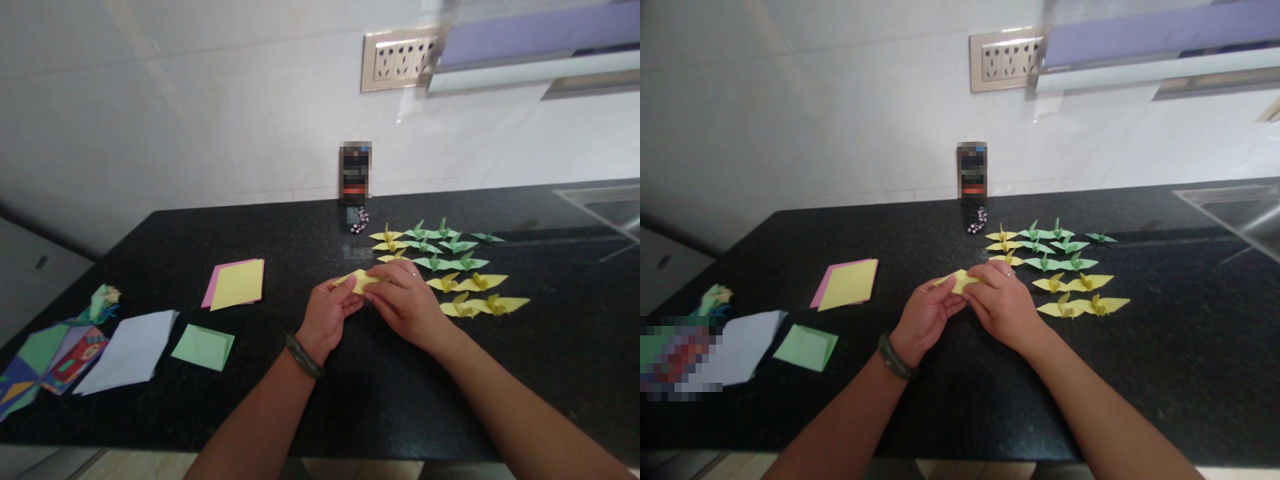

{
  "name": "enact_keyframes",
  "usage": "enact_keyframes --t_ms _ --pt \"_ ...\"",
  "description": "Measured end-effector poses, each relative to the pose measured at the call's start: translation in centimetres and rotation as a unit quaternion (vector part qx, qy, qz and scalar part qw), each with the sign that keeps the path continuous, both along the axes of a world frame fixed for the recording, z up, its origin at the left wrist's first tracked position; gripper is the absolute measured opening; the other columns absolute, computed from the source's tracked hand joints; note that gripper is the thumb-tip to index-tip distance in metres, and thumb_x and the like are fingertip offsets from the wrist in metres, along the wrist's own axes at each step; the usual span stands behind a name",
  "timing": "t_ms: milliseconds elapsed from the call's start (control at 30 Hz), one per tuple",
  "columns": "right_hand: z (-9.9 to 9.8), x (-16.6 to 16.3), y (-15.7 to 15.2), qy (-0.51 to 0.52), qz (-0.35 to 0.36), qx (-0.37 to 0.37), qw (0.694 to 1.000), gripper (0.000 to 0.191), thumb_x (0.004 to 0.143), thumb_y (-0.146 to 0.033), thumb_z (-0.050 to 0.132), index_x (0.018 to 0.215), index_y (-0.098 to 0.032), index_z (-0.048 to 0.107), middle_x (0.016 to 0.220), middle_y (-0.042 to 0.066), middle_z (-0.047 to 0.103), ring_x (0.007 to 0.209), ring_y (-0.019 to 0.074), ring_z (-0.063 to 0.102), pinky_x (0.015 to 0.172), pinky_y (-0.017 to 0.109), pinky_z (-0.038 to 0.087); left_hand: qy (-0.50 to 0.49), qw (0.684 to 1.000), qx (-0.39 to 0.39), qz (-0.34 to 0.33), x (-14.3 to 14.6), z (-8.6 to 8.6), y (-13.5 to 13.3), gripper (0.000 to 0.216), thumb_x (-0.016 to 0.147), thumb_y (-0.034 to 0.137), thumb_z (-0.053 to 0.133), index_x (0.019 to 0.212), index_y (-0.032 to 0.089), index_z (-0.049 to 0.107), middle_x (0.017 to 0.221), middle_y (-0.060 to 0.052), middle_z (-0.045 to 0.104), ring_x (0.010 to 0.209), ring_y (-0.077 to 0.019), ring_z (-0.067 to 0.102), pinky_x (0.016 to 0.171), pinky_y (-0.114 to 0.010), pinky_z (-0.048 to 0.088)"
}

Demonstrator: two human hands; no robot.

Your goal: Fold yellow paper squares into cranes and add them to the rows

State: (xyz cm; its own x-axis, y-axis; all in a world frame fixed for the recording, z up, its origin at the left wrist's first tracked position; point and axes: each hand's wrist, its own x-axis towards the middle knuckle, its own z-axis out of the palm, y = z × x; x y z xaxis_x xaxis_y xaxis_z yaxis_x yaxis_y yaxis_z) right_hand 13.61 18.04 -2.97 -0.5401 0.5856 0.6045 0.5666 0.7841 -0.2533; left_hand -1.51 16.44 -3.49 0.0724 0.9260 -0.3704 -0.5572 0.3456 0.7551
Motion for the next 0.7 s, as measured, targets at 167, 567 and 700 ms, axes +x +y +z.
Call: enact_keyframes --t_ms 167,567,700 --pt "-0.49 -0.53 -0.22 0.032 -0.049 -0.018 0.998 0.013 0.083 -0.016 0.046 0.083 -0.017 0.060 0.093 0.011 0.058 0.089 0.0223 0.050 0.078 0.039 0.044 0.020 1.000 0.013 -0.004 0.19 -0.16 -0.13 0.018 0.067 0.025 0.069 0.078 0.011 0.066 0.070 -0.005 0.068 0.061 -0.0106 0.062 0.063 -0.022 0.048" --pt "-0.86 -1.03 -0.51 0.066 -0.087 -0.047 0.993 0.008 0.081 -0.016 0.050 0.077 -0.018 0.057 0.088 0.009 0.058 0.085 0.0214 0.050 0.078 0.038 0.043 0.040 0.999 0.021 0.007 0.54 -0.55 -0.17 0.019 0.066 0.026 0.069 0.077 0.011 0.065 0.067 -0.004 0.067 0.058 -0.0105 0.061 0.062 -0.023 0.048" --pt "-0.85 -1.05 -0.51 0.080 -0.093 -0.047 0.991 0.005 0.080 -0.016 0.052 0.076 -0.018 0.055 0.086 0.008 0.058 0.085 0.0220 0.051 0.079 0.039 0.043 0.038 0.999 0.024 0.009 0.59 -0.57 -0.25 0.021 0.066 0.027 0.070 0.076 0.010 0.065 0.068 -0.005 0.067 0.059 -0.0110 0.061 0.063 -0.024 0.048"
